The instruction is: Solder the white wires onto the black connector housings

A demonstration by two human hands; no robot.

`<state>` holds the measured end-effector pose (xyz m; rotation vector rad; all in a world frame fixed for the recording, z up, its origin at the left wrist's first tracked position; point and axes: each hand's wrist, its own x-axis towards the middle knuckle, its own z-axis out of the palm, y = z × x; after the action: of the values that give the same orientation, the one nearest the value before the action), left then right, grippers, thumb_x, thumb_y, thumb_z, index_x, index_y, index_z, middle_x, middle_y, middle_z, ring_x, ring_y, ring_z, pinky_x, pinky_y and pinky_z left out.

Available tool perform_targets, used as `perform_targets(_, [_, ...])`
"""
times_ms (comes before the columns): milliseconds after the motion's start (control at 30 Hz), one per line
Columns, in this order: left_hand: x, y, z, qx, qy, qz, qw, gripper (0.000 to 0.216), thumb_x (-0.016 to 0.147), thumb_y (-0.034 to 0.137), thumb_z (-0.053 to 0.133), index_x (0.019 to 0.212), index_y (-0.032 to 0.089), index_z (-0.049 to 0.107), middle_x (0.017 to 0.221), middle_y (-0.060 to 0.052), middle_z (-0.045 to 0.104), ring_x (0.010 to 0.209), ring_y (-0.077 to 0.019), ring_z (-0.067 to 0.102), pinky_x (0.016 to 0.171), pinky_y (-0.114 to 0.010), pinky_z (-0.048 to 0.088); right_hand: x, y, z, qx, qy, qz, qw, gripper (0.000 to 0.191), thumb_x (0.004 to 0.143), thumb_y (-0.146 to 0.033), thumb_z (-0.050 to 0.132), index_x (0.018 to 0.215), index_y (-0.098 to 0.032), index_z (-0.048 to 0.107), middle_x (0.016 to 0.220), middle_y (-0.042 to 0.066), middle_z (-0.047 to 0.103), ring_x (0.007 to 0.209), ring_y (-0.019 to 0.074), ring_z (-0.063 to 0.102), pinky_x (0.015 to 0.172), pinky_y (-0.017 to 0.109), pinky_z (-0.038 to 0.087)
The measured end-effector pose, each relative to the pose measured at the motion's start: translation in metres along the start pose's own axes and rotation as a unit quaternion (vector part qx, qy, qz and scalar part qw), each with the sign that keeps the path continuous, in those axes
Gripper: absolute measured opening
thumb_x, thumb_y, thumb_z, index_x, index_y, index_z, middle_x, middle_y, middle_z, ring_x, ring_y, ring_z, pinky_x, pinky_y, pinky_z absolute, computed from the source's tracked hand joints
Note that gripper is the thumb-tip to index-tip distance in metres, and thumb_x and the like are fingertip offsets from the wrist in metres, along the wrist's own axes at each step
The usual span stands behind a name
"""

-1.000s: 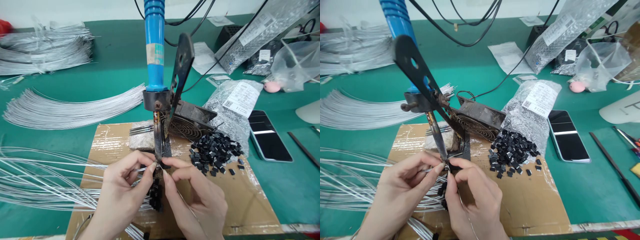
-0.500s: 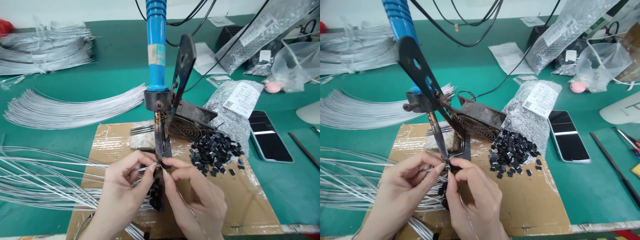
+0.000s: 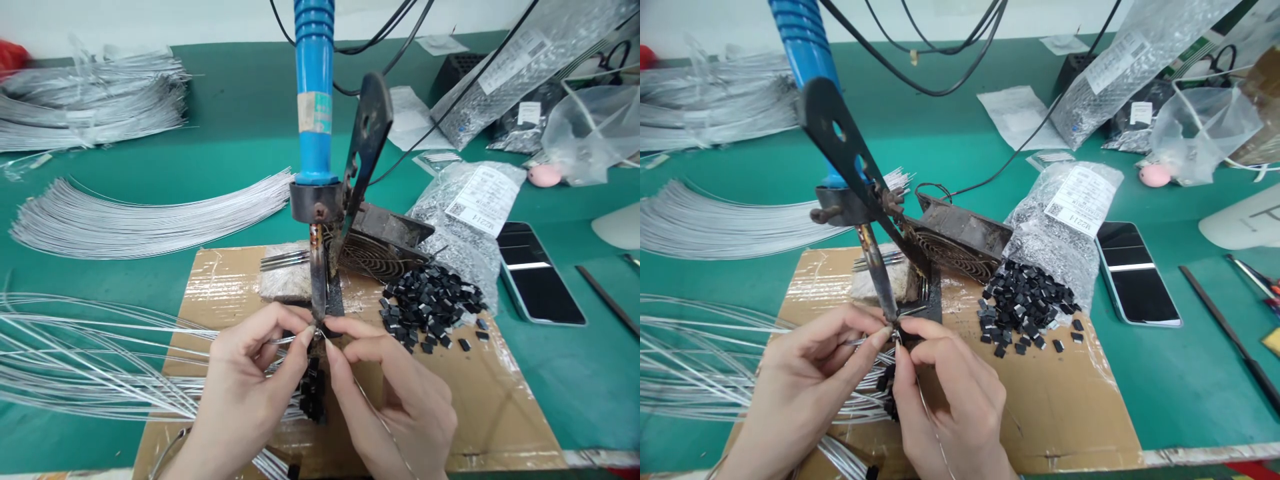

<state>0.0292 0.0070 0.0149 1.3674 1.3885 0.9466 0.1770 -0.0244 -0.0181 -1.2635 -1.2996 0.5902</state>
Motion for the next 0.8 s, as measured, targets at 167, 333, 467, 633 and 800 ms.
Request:
perform_targets(167, [0.0001,-0.0020,0.0017,0.005,0.003,0.000,1.000,0.015,0.090,0.010,0.070,0.080,0.021,0.074,0.083,0.002,0.076,0.070,-0.0092,0.071,0.065,-0.011,0.055,0.0006,0.0000,-0.0012,0.000,-0.005,0.000,1.000,0.019,0.088,-0.003,0.069,0.086,-0.023,0.070,0.104,0.002,0.084,0.084,0.0117,0.080,0.083,0.019,0.063])
perform_targets(333, [-0.0005,-0.0040,0.0013,0.021,0.007,0.016,1.000,0.014,0.091,0.013,0.069,0.081,0.022,0.074,0.085,0.001,0.078,0.067,-0.0098,0.069,0.058,-0.013,0.051,0.0023,0.0002,-0.0013,0.002,-0.003,-0.008,1.000,0.019,0.087,-0.001,0.071,0.085,-0.020,0.070,0.102,0.001,0.084,0.084,0.0093,0.080,0.083,0.015,0.061])
perform_targets(467, [-0.0012,-0.0053,0.0005,0.040,0.004,0.033,0.999,0.014,0.091,0.014,0.069,0.083,0.024,0.075,0.087,0.002,0.079,0.067,-0.0107,0.070,0.055,-0.015,0.050,0.0026,0.0016,0.0007,0.014,0.006,-0.017,1.000,0.019,0.086,0.000,0.071,0.085,-0.018,0.071,0.101,0.001,0.084,0.084,0.0072,0.080,0.085,0.011,0.059])
perform_targets(633, [-0.0023,-0.0058,0.0002,0.060,0.012,0.044,0.997,0.015,0.091,0.014,0.069,0.082,0.026,0.075,0.087,0.002,0.079,0.069,-0.0121,0.072,0.055,-0.015,0.052,0.0023,0.0029,0.0005,0.016,0.011,-0.024,1.000,0.019,0.086,0.001,0.071,0.085,-0.019,0.072,0.102,0.000,0.084,0.084,0.0065,0.079,0.086,0.010,0.059])
perform_targets(800, [-0.0030,-0.0081,-0.0019,0.060,0.004,0.039,0.997,0.015,0.091,0.015,0.069,0.083,0.026,0.074,0.087,0.003,0.079,0.067,-0.0119,0.071,0.052,-0.017,0.049,0.0015,0.0017,-0.0019,0.005,-0.009,-0.009,1.000,0.017,0.087,-0.002,0.071,0.084,-0.019,0.071,0.101,0.001,0.084,0.084,0.0081,0.079,0.083,0.013,0.060])
